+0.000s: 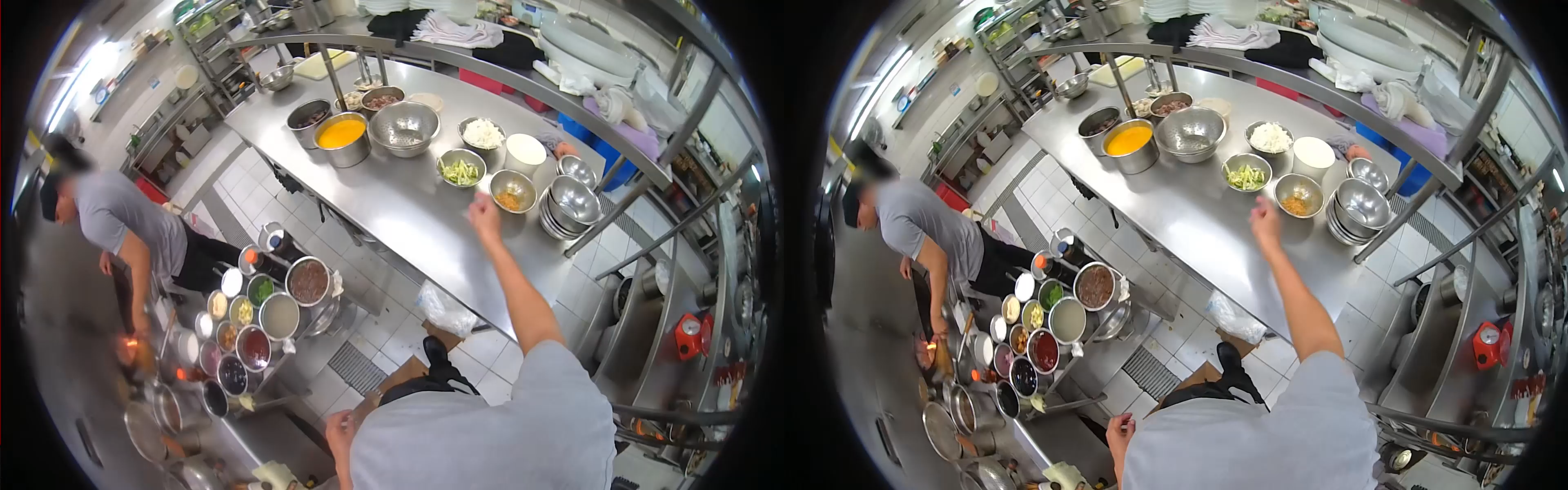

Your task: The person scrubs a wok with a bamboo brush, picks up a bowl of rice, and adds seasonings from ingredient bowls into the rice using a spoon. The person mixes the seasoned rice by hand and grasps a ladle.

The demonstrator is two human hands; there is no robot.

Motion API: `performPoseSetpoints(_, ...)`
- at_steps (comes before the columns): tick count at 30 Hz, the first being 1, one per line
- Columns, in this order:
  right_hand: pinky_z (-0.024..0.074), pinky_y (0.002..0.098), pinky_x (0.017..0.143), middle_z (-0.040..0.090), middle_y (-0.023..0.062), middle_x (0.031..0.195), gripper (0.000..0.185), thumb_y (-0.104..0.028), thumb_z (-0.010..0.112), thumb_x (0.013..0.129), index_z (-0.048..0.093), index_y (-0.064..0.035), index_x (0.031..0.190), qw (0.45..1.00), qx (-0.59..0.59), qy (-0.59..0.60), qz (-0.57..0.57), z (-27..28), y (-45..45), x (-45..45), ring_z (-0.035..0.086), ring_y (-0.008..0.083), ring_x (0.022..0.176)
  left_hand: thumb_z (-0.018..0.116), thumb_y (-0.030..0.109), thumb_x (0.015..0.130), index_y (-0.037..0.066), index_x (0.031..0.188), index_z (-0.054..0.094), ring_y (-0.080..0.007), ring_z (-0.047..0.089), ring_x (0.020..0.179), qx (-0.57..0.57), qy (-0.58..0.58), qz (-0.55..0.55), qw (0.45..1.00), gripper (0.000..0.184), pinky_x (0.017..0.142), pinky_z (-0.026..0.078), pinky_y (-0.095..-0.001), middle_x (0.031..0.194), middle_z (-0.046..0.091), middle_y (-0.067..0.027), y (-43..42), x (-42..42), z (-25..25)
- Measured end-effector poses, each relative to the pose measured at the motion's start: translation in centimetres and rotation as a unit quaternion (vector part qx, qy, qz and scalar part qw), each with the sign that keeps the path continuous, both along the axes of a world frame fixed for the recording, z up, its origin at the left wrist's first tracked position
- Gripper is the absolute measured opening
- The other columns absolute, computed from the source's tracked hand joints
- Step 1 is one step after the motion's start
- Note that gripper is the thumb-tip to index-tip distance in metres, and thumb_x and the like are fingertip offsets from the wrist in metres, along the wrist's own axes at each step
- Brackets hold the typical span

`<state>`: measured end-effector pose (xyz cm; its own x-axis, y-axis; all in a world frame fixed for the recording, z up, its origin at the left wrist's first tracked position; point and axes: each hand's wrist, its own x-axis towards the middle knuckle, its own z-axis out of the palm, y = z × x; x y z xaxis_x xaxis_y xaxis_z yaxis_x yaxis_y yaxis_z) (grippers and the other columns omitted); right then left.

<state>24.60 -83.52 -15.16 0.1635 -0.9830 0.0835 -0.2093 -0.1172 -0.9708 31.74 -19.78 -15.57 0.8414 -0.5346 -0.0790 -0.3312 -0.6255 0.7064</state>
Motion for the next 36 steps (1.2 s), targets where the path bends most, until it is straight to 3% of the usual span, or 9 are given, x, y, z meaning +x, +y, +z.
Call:
performPoseSetpoints(7, 0.051, 0.0386, 0.073, 0.068, 0.0131, 0.09, 0.03, -0.014, 0.058, 0.089, 0.061, -0.0091, 0.119, 0.967, -0.173, 0.185, -0.013, 3.6, -15.8, 3.5, 0.065, 0.0287, 0.082, 0.07, 0.008, 0.079, 0.009, 0.096, 0.069, -0.0268, 0.064, 0.08, 0.059, -0.015, -0.078, 0.995, 0.018, 0.07, 0.051, -0.0361, 0.089, 0.064, -0.0104, -9.9, 3.3, 2.4)
performPoseSetpoints(13, 0.0454, 0.0454, 0.096, 0.062, 0.0136, 0.117, 0.032, -0.023, 0.052, 0.095, 0.059, -0.01, 0.123, 0.863, -0.303, 0.312, 0.258, 2.6, -19.9, 10.7, 0.055, 0.0329, 0.112, 0.069, 0.008, 0.079, 0.009, 0.096, 0.069, -0.0282, 0.063, 0.078, 0.085, -0.021, -0.13, 0.988, 0.017, 0.07, 0.05, -0.0376, 0.086, 0.064, -0.0108, -14.3, 5.1, 1.6)
performPoseSetpoints(18, 0.0461, 0.0429, 0.094, 0.065, 0.0143, 0.109, 0.037, -0.031, 0.054, 0.095, 0.058, -0.0082, 0.124, 0.77, -0.246, 0.47, 0.354, 2.2, -20.6, 12.6, 0.062, 0.0374, 0.095, 0.069, 0.009, 0.08, 0.01, 0.096, 0.069, -0.0278, 0.063, 0.077, 0.085, -0.011, -0.112, 0.99, 0.016, 0.067, 0.05, -0.0374, 0.084, 0.064, -0.0111, -15.9, 6.2, 1.9)
performPoseSetpoints(21, 0.0495, 0.0412, 0.09, 0.067, 0.0142, 0.103, 0.035, -0.032, 0.053, 0.097, 0.06, -0.0033, 0.116, 0.841, -0.079, 0.371, 0.387, 3.5, -18.3, 11.5, 0.064, 0.0354, 0.089, 0.069, 0.01, 0.081, 0.009, 0.096, 0.069, -0.027, 0.064, 0.077, 0.074, 0.005, -0.102, 0.992, 0.015, 0.066, 0.051, -0.0367, 0.086, 0.064, -0.0109, -16.1, 6.9, 0.8)
performPoseSetpoints(23, 0.0546, 0.0402, 0.081, 0.063, 0.0152, 0.102, 0.031, -0.027, 0.051, 0.099, 0.053, -0.0009, 0.115, 0.94, 0.214, -0.074, 0.254, 2.0, -18.7, 12.1, 0.061, 0.0291, 0.097, 0.068, 0.01, 0.082, 0.009, 0.097, 0.069, -0.0264, 0.064, 0.077, 0.069, 0.043, -0.07, 0.994, 0.015, 0.067, 0.051, -0.0359, 0.087, 0.065, -0.0104, -17.7, 7.3, 1.8)
performPoseSetpoints(24, 0.0546, 0.0402, 0.081, 0.063, 0.0152, 0.102, 0.031, -0.027, 0.051, 0.099, 0.053, -0.0009, 0.115, 0.94, 0.212, -0.073, 0.256, 1.7, -19.1, 12.7, 0.061, 0.0291, 0.097, 0.068, 0.01, 0.083, 0.009, 0.098, 0.069, -0.0269, 0.065, 0.08, 0.082, 0.058, -0.074, 0.992, 0.015, 0.071, 0.052, -0.0359, 0.09, 0.065, -0.0103, -18.2, 7.9, 2.3)
performPoseSetpoints(26, 0.0549, 0.0447, 0.089, 0.056, 0.0186, 0.106, 0.038, -0.021, 0.054, 0.098, 0.044, 0.0036, 0.125, 0.81, 0.425, -0.39, 0.1, 0.7, -19.9, 14.2, 0.06, 0.0318, 0.096, 0.068, 0.011, 0.083, 0.009, 0.098, 0.069, -0.0278, 0.065, 0.082, 0.083, 0.039, -0.096, 0.991, 0.015, 0.073, 0.052, -0.0363, 0.092, 0.065, -0.0106, -19.1, 8.8, 2.8)
performPoseSetpoints(29, 0.0538, 0.0513, 0.093, 0.05, 0.0176, 0.103, 0.041, -0.016, 0.055, 0.096, 0.037, 0.0052, 0.127, 0.74, 0.368, -0.56, -0.062, -4.3, -23.6, 17.1, 0.057, 0.0326, 0.095, 0.069, 0.01, 0.083, 0.008, 0.098, 0.069, -0.0253, 0.065, 0.078, 0.076, -0.019, -0.132, 0.988, 0.015, 0.069, 0.052, -0.0344, 0.092, 0.066, -0.0096, -20.3, 9.9, 3.4)
performPoseSetpoints(36, 0.0619, 0.0471, 0.077, 0.052, 0.0149, 0.097, 0.032, -0.013, 0.058, 0.092, 0.045, 0.0055, 0.116, 0.688, 0.354, -0.582, -0.248, -5.5, -27.8, 18.3, 0.058, 0.027, 0.083, 0.069, 0.009, 0.083, 0.009, 0.099, 0.069, -0.0234, 0.065, 0.074, 0.1, -0.037, -0.128, 0.986, 0.015, 0.064, 0.051, -0.0328, 0.091, 0.066, -0.0083, -20.1, 9.7, 4.1)
